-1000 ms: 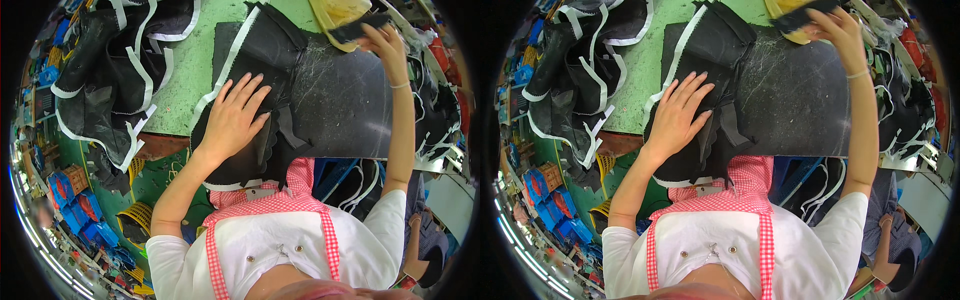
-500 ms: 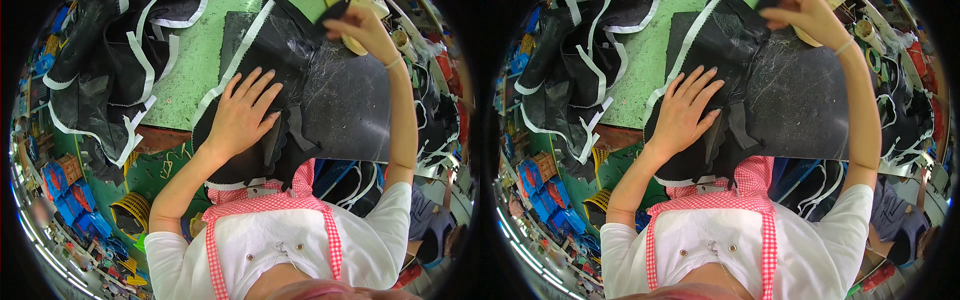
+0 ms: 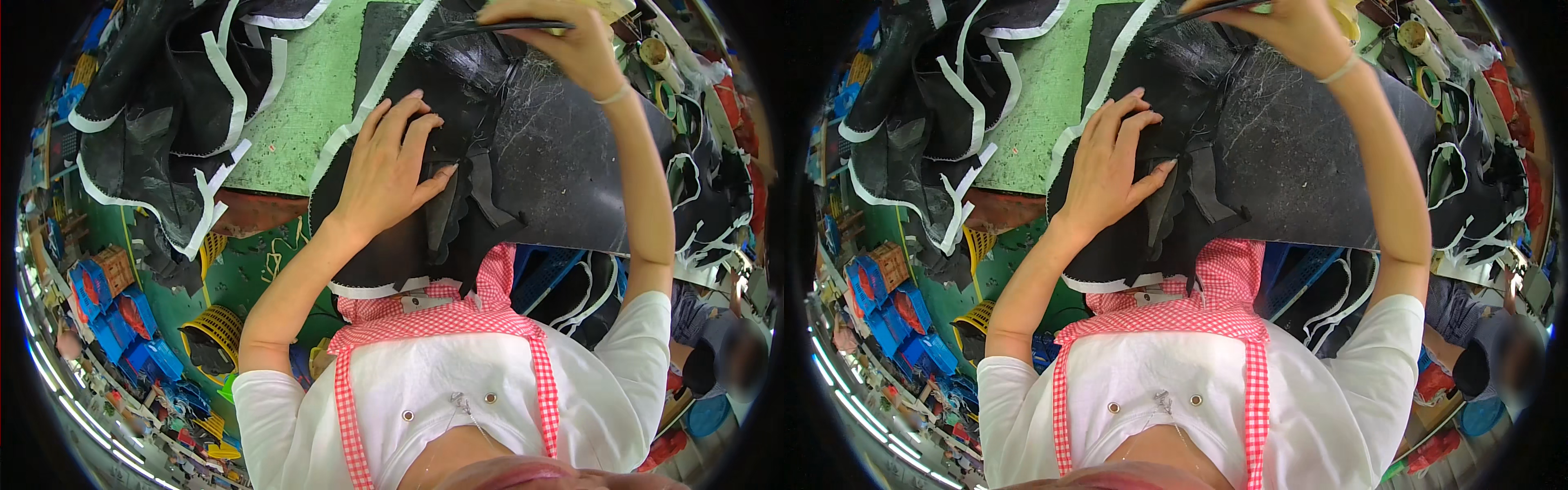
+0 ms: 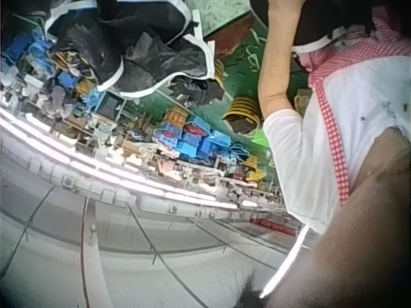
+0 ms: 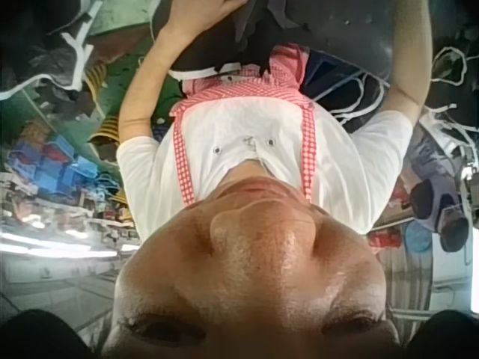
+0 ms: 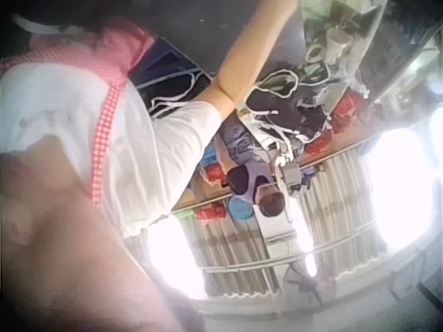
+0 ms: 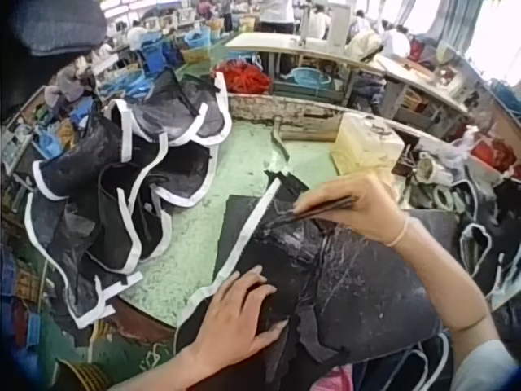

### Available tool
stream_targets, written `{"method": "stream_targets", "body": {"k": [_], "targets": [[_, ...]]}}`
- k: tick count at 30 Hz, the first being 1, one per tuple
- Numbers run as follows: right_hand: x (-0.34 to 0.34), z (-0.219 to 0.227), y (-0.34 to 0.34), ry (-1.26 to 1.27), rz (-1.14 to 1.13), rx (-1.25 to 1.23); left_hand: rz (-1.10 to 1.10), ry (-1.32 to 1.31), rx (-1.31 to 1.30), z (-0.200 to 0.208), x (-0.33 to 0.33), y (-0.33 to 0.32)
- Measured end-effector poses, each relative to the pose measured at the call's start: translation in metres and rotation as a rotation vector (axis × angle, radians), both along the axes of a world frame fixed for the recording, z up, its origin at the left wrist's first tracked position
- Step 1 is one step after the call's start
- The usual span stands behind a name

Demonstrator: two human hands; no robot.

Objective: Applying adhesive and assembling black shoe upper components at a manufacturing workstation.

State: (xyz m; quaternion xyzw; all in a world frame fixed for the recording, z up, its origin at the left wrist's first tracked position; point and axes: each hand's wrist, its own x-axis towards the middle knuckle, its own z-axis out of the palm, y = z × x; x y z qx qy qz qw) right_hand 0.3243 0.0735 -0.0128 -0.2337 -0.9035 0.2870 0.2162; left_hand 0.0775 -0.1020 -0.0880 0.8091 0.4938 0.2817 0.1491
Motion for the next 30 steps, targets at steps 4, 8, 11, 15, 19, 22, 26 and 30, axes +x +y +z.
{"method": "stream_targets", "body": {"k": [4,8,11,15,19,22,26,30], "targets": [[-0.008,-0.001,-0.017,-0.192,0.044,-0.087,0.029,-0.086,-0.024,-0.004,-0.001,0.000],[-0.019,0.017,-0.033,-0.315,0.053,0.041,0.023,-0.120,0.025,-0.007,-0.001,0.000],[-0.038,0.013,-0.033,-0.047,0.005,0.395,0.018,-0.091,0.039,-0.007,0.001,0.000],[-0.028,0.001,-0.035,-0.261,-0.006,0.306,0.019,-0.089,0.040,-0.006,0.000,-0.002],[-0.014,-0.015,-0.032,-0.282,-0.469,-0.037,0.002,-0.078,0.084,-0.005,0.001,0.000],[-0.025,-0.034,-0.011,-0.240,-0.657,0.307,0.015,-0.054,0.052,-0.003,0.003,0.000],[0.014,-0.041,0.004,-0.193,-0.889,0.416,0.023,-0.032,0.082,-0.002,0.001,0.000],[0.109,-0.027,-0.007,0.182,-0.913,0.244,0.032,0.004,0.123,-0.007,0.006,0.016]]}}
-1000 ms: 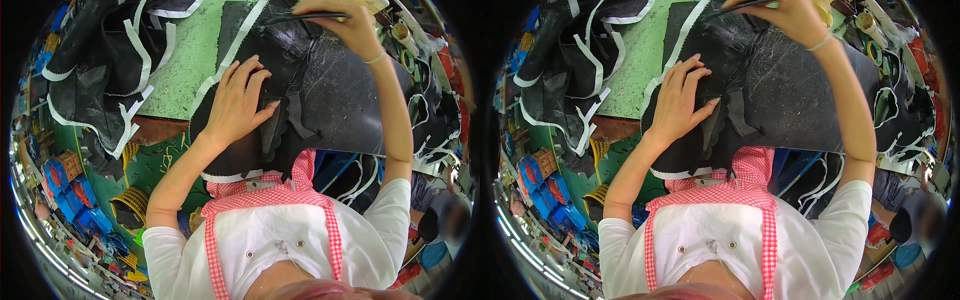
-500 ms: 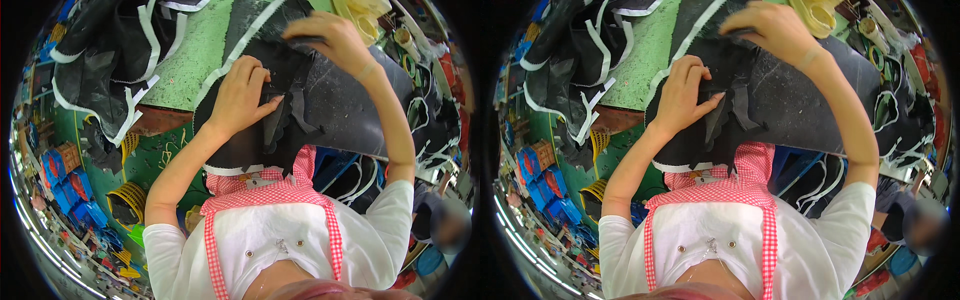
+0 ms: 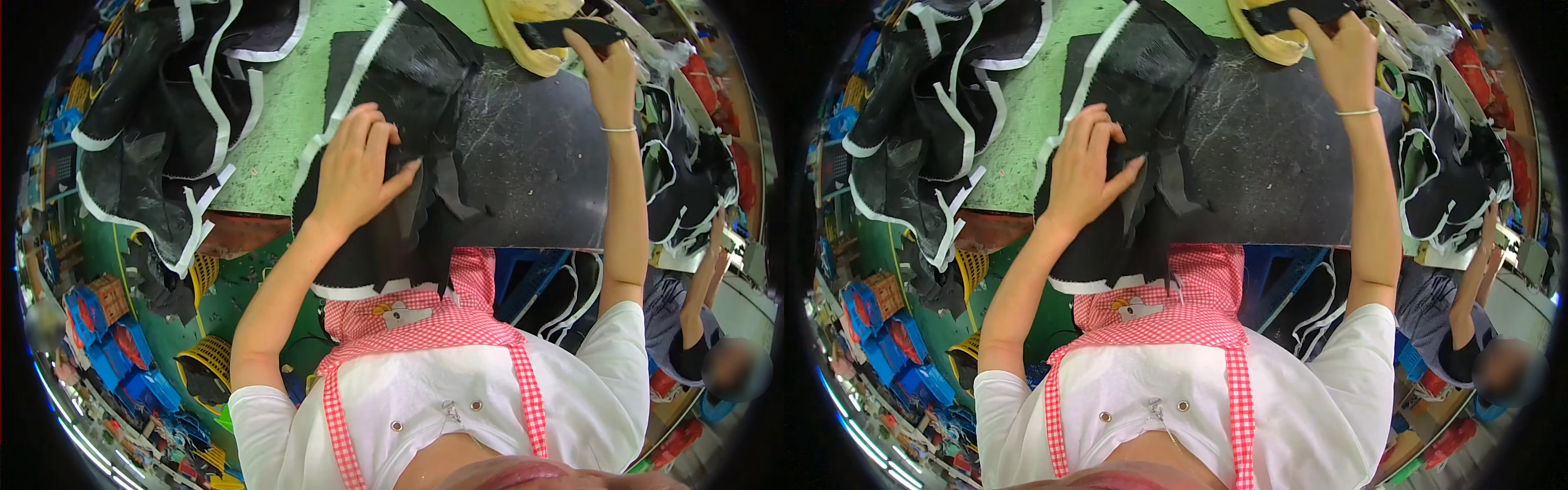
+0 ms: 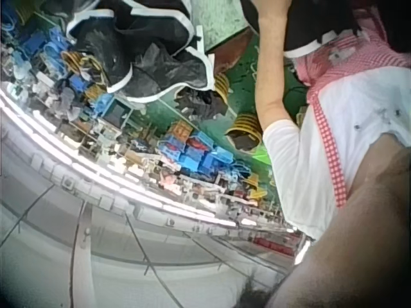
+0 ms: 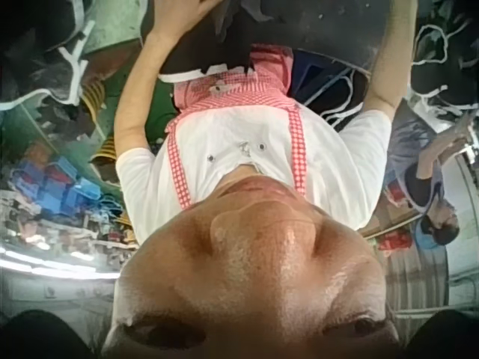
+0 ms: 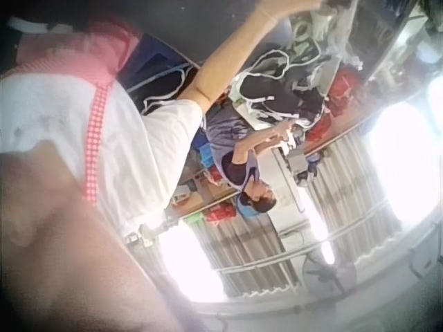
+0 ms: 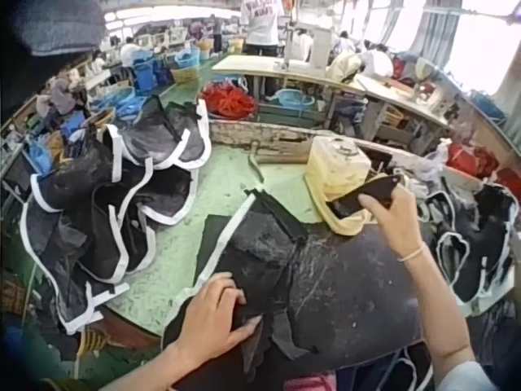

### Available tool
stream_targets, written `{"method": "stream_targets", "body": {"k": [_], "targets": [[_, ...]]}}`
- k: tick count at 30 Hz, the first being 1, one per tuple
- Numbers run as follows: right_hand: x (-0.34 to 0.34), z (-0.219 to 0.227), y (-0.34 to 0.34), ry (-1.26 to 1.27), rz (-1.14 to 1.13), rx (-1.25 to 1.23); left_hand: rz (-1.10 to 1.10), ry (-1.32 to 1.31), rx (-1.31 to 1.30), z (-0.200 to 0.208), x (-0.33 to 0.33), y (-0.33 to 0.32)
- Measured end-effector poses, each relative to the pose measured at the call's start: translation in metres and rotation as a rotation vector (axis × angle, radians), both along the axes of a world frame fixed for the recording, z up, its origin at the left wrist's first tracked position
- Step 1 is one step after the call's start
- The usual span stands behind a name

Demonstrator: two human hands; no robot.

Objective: Applying adhesive and assembling black shoe upper components at a manufacturing workstation.

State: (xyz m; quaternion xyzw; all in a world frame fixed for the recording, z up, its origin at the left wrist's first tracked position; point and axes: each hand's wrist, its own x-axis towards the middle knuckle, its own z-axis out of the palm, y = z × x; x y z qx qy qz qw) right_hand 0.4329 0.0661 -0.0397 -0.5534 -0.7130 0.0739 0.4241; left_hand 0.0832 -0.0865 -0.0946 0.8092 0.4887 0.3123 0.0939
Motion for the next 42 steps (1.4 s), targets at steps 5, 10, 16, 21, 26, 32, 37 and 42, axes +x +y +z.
{"method": "stream_targets", "body": {"k": [5,10,16,21,26,32,37,42], "targets": [[0.028,-0.018,0.000,-0.378,0.076,-0.011,-0.011,-0.009,-0.042,0.007,0.011,0.035],[0.048,-0.005,0.008,0.048,-0.263,-0.115,-0.020,-0.139,0.003,0.036,-0.008,-0.018],[-0.022,-0.012,-0.026,0.131,0.308,-0.389,-0.061,-0.082,-0.249,0.025,-0.006,-0.071],[-0.119,0.001,-0.048,-0.186,0.116,-0.189,-0.078,-0.135,-0.248,0.012,-0.006,-0.073],[-0.158,0.012,-0.072,-0.172,0.541,-0.241,-0.065,-0.123,-0.187,0.003,-0.005,-0.075],[-0.179,0.007,-0.061,-0.152,0.793,-0.086,-0.047,-0.160,-0.159,-0.003,-0.004,-0.076],[-0.158,0.027,-0.058,-0.284,0.379,-0.236,-0.053,-0.175,-0.159,-0.007,-0.004,-0.077],[-0.133,0.023,-0.075,-0.275,0.901,-0.409,-0.070,-0.203,-0.172,-0.006,-0.006,-0.074]]}}
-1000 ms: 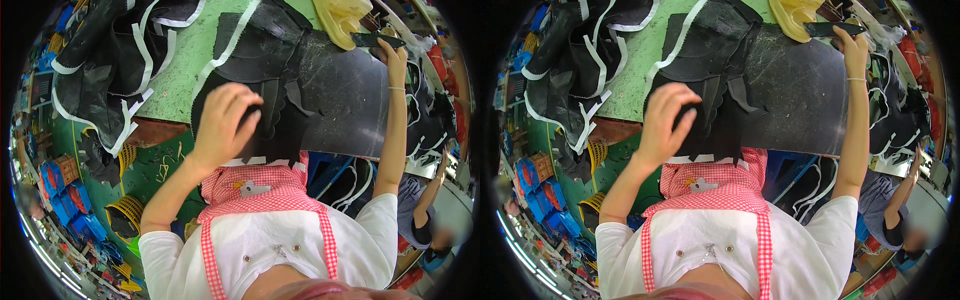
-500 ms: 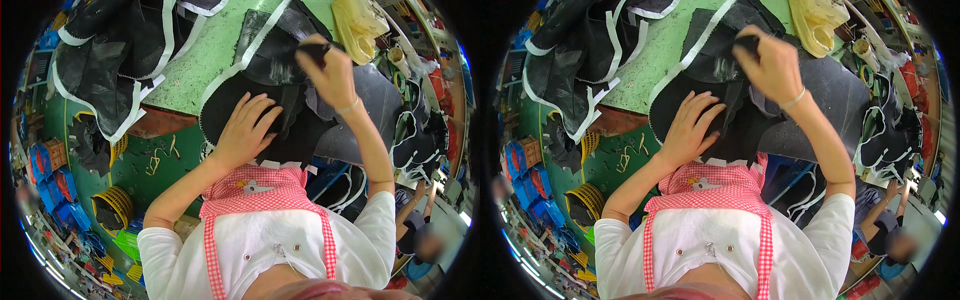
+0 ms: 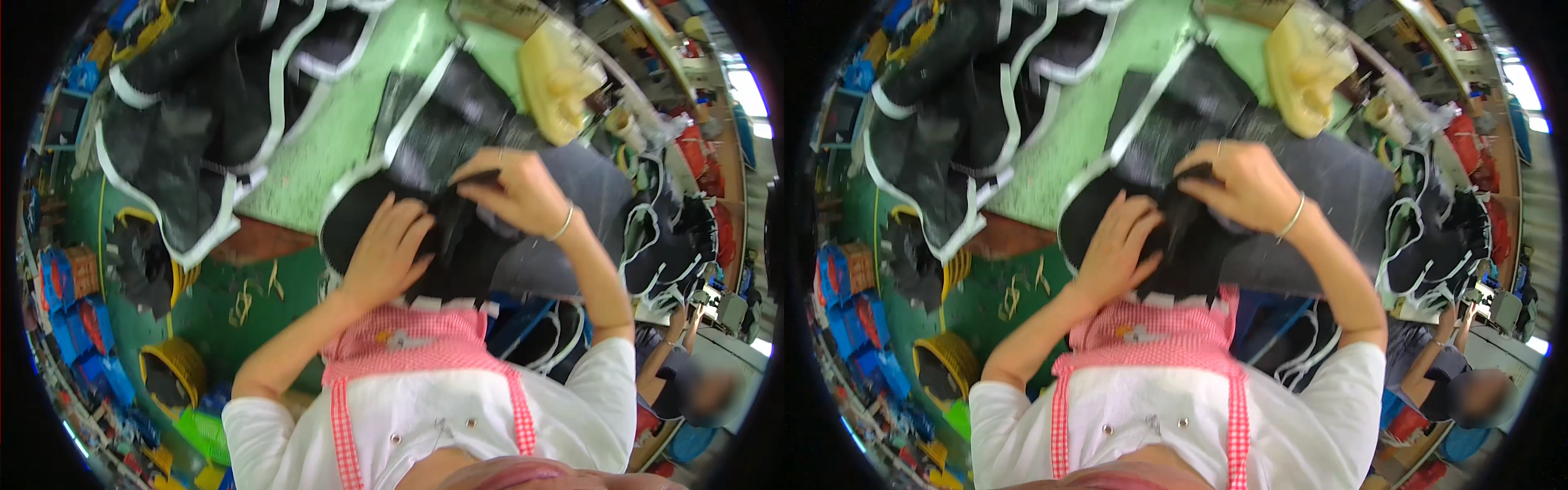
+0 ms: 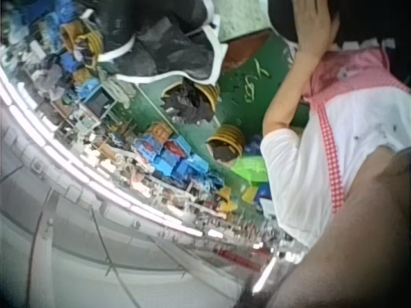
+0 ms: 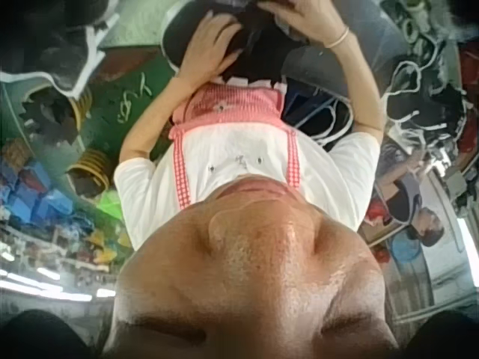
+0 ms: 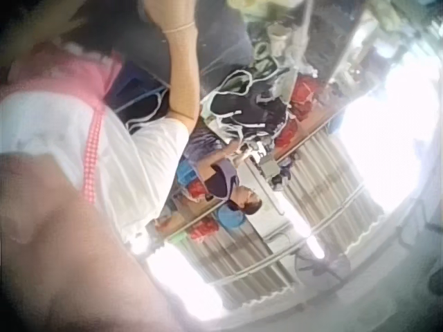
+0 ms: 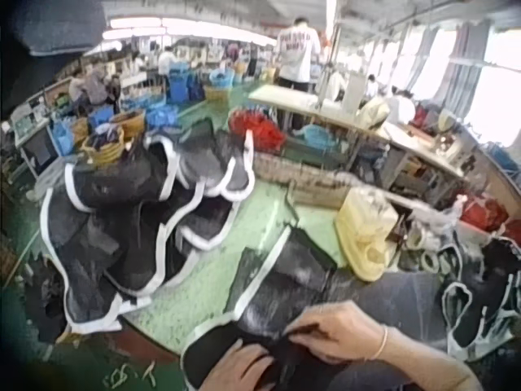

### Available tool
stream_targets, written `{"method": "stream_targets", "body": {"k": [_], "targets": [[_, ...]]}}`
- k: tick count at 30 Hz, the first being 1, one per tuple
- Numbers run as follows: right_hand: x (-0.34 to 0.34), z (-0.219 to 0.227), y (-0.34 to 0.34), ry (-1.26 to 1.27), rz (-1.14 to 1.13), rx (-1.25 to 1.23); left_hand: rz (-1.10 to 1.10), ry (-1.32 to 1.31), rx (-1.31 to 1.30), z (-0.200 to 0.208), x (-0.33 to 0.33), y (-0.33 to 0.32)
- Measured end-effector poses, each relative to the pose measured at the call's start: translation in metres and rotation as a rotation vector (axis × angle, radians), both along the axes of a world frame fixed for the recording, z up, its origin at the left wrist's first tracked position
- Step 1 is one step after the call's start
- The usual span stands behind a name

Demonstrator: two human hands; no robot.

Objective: Applying adhesive and assembling black shoe upper components at a manufacturing workstation.

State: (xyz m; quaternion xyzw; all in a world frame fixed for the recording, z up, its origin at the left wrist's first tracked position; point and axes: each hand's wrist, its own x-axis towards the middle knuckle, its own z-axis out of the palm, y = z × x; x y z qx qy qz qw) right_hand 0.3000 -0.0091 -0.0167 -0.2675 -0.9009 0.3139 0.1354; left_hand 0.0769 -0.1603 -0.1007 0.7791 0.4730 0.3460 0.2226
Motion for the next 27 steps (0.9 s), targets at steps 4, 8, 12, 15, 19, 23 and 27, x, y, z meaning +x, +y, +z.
{"method": "stream_targets", "body": {"k": [4,8,12,15,19,23,27], "targets": [[0.053,0.003,0.032,0.285,-0.654,0.012,-0.026,0.033,0.007,0.003,-0.003,0.014],[0.120,-0.006,0.065,-0.055,-0.962,0.639,-0.030,0.050,0.004,0.006,-0.005,0.029],[0.155,-0.035,0.074,0.057,-1.031,0.306,-0.061,0.051,-0.052,0.017,-0.009,0.030],[0.185,-0.039,0.082,0.392,-1.166,0.265,-0.043,0.016,-0.036,0.030,-0.015,0.017],[0.227,-0.026,0.090,0.262,-1.127,-0.241,-0.206,0.005,-0.090,0.033,-0.021,-0.003],[0.226,-0.006,0.077,0.549,-0.877,-0.683,-0.229,0.122,-0.111,0.023,-0.018,-0.006],[0.176,0.034,0.058,0.635,-0.768,-0.718,-0.187,0.096,-0.070,0.015,-0.011,-0.011]]}}
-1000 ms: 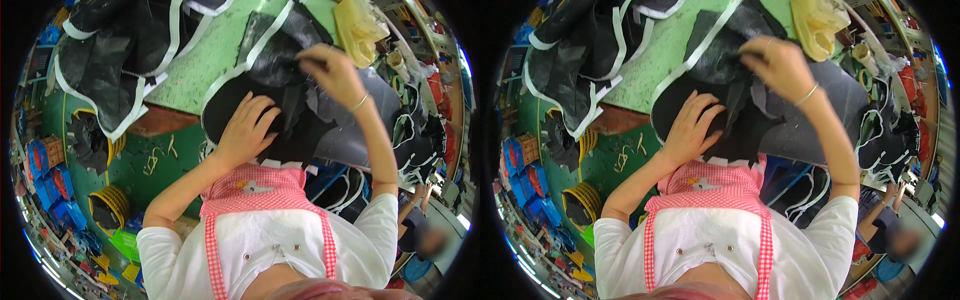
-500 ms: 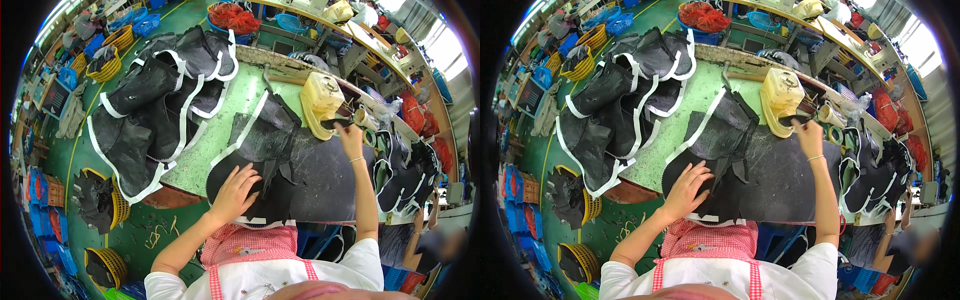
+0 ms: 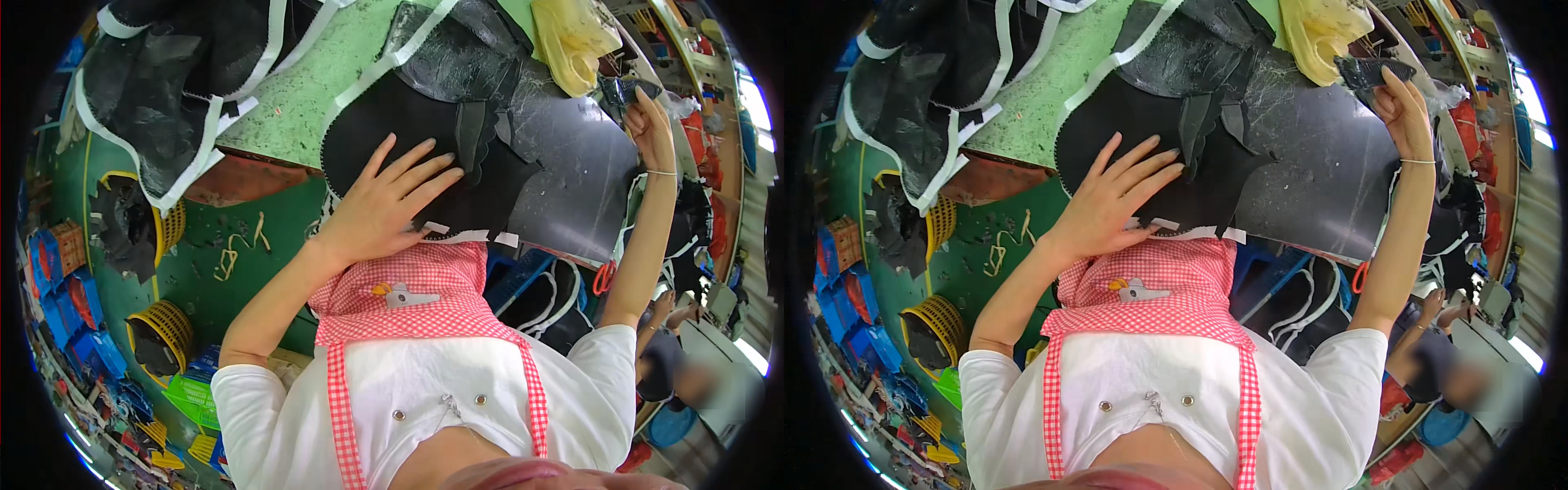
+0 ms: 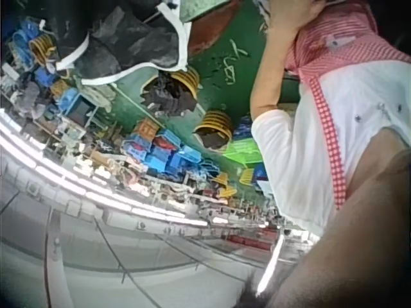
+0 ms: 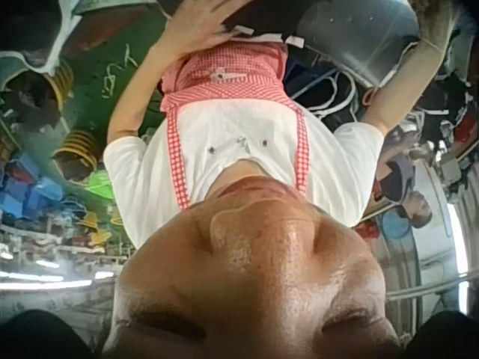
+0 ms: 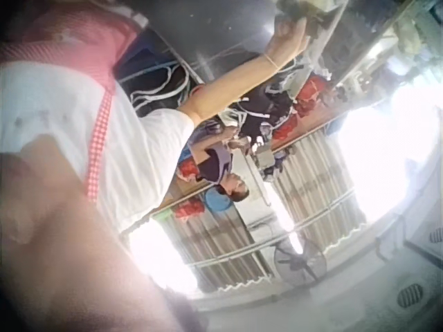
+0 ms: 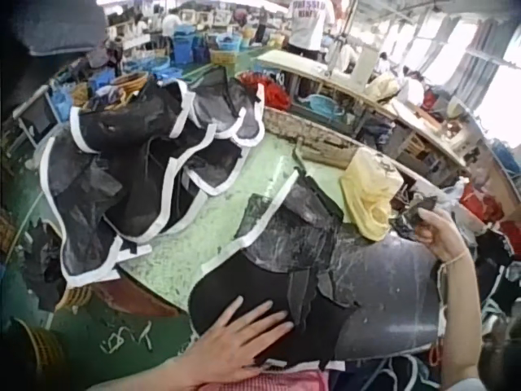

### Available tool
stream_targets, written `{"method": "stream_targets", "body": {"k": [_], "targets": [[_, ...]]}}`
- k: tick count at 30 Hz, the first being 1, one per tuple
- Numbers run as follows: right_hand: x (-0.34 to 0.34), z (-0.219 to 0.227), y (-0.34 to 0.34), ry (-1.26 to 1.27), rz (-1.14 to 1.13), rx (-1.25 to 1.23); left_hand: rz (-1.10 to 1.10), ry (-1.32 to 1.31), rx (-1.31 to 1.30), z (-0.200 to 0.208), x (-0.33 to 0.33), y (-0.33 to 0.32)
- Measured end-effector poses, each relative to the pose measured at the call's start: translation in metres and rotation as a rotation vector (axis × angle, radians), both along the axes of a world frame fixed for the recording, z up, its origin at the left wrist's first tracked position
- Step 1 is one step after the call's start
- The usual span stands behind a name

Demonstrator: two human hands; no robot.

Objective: Applying adhesive and assembling black shoe upper components at a manufacturing workstation.

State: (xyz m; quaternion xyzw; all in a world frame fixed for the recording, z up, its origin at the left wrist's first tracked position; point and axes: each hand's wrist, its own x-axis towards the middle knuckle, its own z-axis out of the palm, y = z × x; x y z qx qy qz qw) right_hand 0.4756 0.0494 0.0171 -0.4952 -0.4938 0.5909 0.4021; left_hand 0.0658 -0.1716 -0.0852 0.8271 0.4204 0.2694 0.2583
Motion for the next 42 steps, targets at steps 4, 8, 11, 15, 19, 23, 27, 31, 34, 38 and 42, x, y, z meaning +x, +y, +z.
{"method": "stream_targets", "body": {"k": [4,8,11,15,19,23,27,31,34,38,42], "targets": [[-0.072,0.038,-0.024,-0.153,0.049,0.068,0.007,-0.041,0.049,-0.006,-0.002,-0.002],[-0.149,0.051,-0.043,-0.343,0.290,0.154,-0.004,-0.111,0.073,-0.016,-0.003,-0.004],[-0.191,0.054,-0.061,-0.629,0.528,0.208,0.004,-0.130,0.088,-0.023,-0.003,-0.006],[-0.237,0.047,-0.084,-0.824,0.791,0.462,-0.002,-0.149,0.110,-0.028,-0.005,-0.006],[-0.261,0.052,-0.090,-1.089,1.061,0.726,-0.027,-0.179,0.124,-0.031,-0.006,-0.004],[-0.264,0.049,-0.090,-1.009,0.918,0.544,-0.033,-0.207,0.150,-0.035,-0.006,-0.003],[-0.258,0.049,-0.084,-1.187,0.928,0.631,-0.039,-0.233,0.166,-0.037,-0.007,-0.003],[-0.257,0.051,-0.075,-1.065,0.718,0.462,-0.019,-0.271,0.188,-0.038,-0.006,-0.004],[-0.256,0.046,-0.070,-1.044,0.754,0.509,-0.012,-0.322,0.181,-0.038,-0.006,-0.003],[-0.246,0.013,-0.061,-0.956,0.835,0.795,-0.005,-0.376,0.150,-0.038,-0.007,-0.001],[-0.220,0.003,-0.053,-0.840,1.081,0.733,-0.006,-0.385,0.121,-0.036,-0.008,0.000]]}}
